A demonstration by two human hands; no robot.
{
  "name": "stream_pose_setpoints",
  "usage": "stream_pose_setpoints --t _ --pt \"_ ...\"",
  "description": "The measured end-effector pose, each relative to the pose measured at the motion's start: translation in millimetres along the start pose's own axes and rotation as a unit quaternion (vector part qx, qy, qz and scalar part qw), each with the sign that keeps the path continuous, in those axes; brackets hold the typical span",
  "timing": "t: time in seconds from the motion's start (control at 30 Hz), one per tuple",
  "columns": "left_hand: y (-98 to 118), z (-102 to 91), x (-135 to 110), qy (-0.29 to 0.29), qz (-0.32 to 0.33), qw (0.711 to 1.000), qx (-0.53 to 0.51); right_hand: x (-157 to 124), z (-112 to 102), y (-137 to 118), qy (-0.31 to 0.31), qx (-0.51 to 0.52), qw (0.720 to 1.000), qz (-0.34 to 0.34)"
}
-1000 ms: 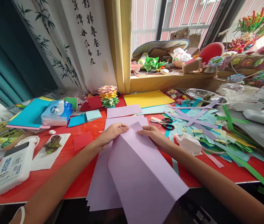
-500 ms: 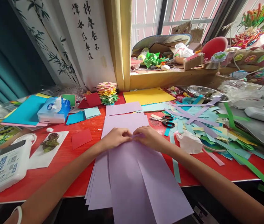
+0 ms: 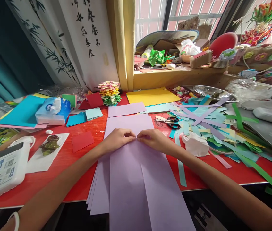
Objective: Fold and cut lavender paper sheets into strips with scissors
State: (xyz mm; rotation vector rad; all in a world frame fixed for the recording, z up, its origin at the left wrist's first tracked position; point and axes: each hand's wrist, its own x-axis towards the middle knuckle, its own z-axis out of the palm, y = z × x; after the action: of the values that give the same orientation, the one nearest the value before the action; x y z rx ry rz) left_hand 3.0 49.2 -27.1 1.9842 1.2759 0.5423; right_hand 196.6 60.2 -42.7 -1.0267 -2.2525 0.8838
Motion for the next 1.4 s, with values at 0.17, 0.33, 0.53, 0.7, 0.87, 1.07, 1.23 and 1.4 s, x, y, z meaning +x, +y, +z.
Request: stream_pose_setpoints --t 0.17,0.33,0.53,0.7,0.87,1.07,1.23,1.4 --pt "4 -0.2 -2 0.0 -0.009 1.0 -0.009 -1 1 -1 -0.008 0.008 1.0 -0.002" --pt "3 -0.2 -1 -0.006 -0.009 0.999 -0.048 -2 1 -4 -0.004 -0.001 1.0 -0.021" --pt "2 -2.2 -1 -0.017 -0.026 0.996 -0.087 -3 -1 -7 0.0 -0.006 0.999 -0.042" --pt "4 -1.1 -2 -0.012 -0.042 0.993 -0.108 -3 0 -6 0.021 -0.06 0.995 -0.081" --pt "7 2.0 -3 0.006 -0.061 0.99 -0.13 -4 4 -3 0.046 -0.125 0.982 -0.135" --pt "5 0.0 -2 -0.006 -0.087 0.987 -0.133 -2 5 0 0.055 -0.176 0.972 -0.144" --pt "-12 -8.9 5 0.015 -0.085 0.996 -0.011 0 4 7 0.118 -0.227 0.964 -0.076" --pt "-29 -9.8 13 0.071 -0.022 0.996 0.039 2 8 15 0.052 -0.219 0.968 -0.115"
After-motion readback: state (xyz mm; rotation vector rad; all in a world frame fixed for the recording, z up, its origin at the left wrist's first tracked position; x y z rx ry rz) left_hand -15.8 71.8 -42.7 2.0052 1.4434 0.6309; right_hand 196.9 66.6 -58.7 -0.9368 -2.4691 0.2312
